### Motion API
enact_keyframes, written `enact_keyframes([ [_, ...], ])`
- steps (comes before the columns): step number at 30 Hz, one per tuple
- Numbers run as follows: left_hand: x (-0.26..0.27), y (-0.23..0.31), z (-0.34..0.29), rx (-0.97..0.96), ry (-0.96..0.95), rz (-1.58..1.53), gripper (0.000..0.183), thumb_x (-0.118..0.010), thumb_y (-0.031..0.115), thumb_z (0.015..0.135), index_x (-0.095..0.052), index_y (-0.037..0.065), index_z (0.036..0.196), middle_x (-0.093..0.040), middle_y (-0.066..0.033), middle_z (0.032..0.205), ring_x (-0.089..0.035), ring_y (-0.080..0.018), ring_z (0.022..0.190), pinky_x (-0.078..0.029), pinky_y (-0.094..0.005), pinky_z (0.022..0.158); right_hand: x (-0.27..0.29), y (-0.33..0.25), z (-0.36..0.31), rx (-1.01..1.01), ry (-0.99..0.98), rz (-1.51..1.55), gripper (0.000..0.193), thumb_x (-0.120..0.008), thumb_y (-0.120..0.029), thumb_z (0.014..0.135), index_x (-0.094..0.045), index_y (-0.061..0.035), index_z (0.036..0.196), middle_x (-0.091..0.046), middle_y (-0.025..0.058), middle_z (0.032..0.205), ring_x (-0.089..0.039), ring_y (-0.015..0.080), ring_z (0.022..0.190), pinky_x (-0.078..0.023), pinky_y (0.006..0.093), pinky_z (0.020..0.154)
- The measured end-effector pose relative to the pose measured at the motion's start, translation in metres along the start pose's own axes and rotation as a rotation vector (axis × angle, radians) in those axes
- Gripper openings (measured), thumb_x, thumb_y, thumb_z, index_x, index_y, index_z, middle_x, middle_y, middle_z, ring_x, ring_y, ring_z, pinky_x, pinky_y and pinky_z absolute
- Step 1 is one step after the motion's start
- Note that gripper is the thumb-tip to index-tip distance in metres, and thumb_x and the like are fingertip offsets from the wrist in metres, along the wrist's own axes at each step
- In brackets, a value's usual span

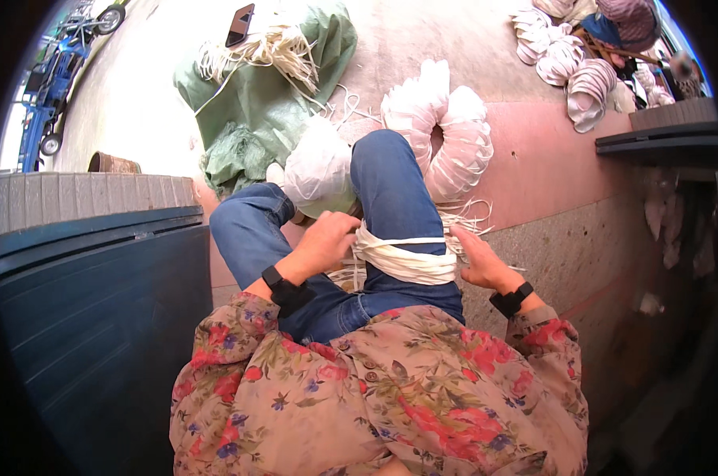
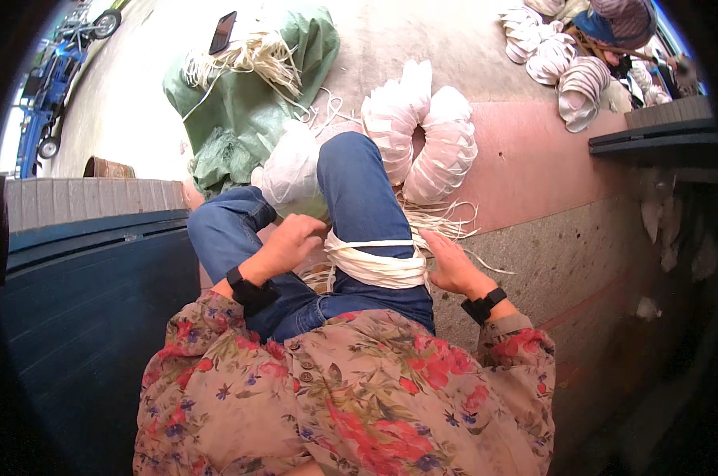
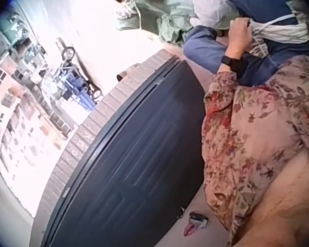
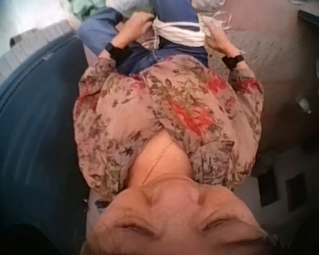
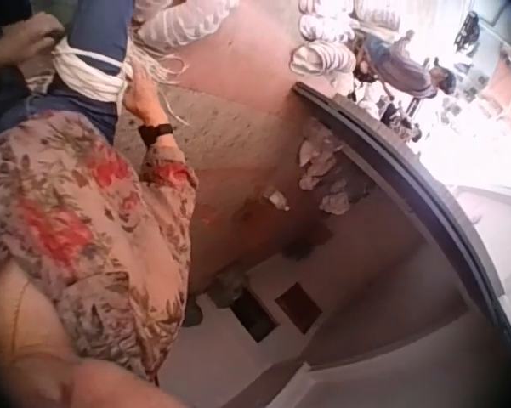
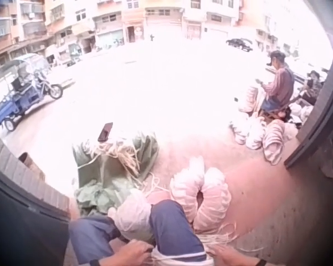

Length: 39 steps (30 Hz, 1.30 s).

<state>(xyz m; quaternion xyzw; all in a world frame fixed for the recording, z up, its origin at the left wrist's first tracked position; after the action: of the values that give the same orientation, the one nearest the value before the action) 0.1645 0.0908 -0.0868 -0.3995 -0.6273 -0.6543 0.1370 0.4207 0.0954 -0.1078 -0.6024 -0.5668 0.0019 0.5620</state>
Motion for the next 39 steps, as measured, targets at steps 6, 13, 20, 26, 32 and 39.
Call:
enact_keyframes([
  [6,-0.017,0.018,0.002,-0.036,-0.007,-0.072,0.011,-0.060,0.014,0.073,-0.062,0.006,0.080,-0.057,-0.0078,0.075,-0.052,-0.0257,0.076,-0.044,-0.0353,0.068,0.001,0.012,0.011,-0.005,0.228,0.218,0.042,-0.044,0.005,0.072,-0.047,-0.0007,0.113,-0.052,0.0187,0.108,-0.047,0.0309,0.106,-0.036,0.0365,0.091],
  [13,-0.006,-0.003,-0.003,-0.089,0.022,0.071,0.009,-0.061,0.012,0.071,-0.059,0.006,0.077,-0.056,-0.0082,0.074,-0.051,-0.0265,0.073,-0.043,-0.0347,0.066,0.000,-0.001,0.026,-0.023,0.042,-0.061,0.031,-0.049,0.000,0.073,-0.054,-0.0032,0.103,-0.056,0.0164,0.100,-0.049,0.0317,0.095,-0.040,0.0380,0.081],
  [20,-0.017,0.017,0.000,-0.183,-0.074,-0.046,0.090,-0.077,0.026,0.052,-0.031,-0.003,0.123,-0.041,-0.0196,0.117,-0.041,-0.0348,0.108,-0.038,-0.0383,0.087,0.007,-0.020,0.009,0.092,0.195,-0.145,0.050,-0.050,-0.001,0.070,-0.042,-0.0051,0.119,-0.047,0.0170,0.117,-0.041,0.0341,0.110,-0.036,0.0394,0.090],
  [26,-0.050,0.020,0.000,0.005,-0.206,0.138,0.053,-0.067,0.014,0.061,-0.043,-0.004,0.105,-0.053,-0.0179,0.089,-0.048,-0.0324,0.091,-0.040,-0.0404,0.077,-0.042,0.025,0.030,0.148,0.154,0.019,0.054,-0.057,-0.017,0.069,-0.042,-0.0065,0.120,-0.045,0.0159,0.120,-0.035,0.0335,0.117,-0.034,0.0390,0.093],
  [32,-0.025,0.041,-0.005,-0.293,-0.221,-0.030,0.019,-0.050,-0.001,0.062,-0.052,0.004,0.079,-0.055,-0.0123,0.076,-0.050,-0.0357,0.072,-0.041,-0.0427,0.067,-0.035,0.054,0.010,0.056,0.180,0.253,0.026,-0.061,-0.018,0.069,-0.061,-0.0061,0.092,-0.060,0.0145,0.094,-0.054,0.0274,0.093,-0.040,0.0342,0.086],
  [39,-0.011,0.052,-0.019,-0.163,-0.338,-0.090,0.017,-0.048,-0.001,0.066,-0.052,0.003,0.081,-0.054,-0.0174,0.075,-0.050,-0.0382,0.075,-0.041,-0.0434,0.065,0.151,-0.008,-0.087,0.058,0.799,-0.255,0.015,-0.065,-0.009,0.064,-0.056,-0.0043,0.075,-0.056,0.0109,0.070,-0.055,0.0294,0.064,-0.046,0.0337,0.061],
])
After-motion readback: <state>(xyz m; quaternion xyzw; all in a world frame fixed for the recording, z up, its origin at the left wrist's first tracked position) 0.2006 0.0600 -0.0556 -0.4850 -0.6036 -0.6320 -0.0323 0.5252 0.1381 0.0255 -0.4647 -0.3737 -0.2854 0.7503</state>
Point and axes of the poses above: each hand's wrist, its own z-axis towards the middle knuckle, its own x-axis out of the back of the hand, y = z × x, the point moved 8 cm from there along z, towards the middle knuckle
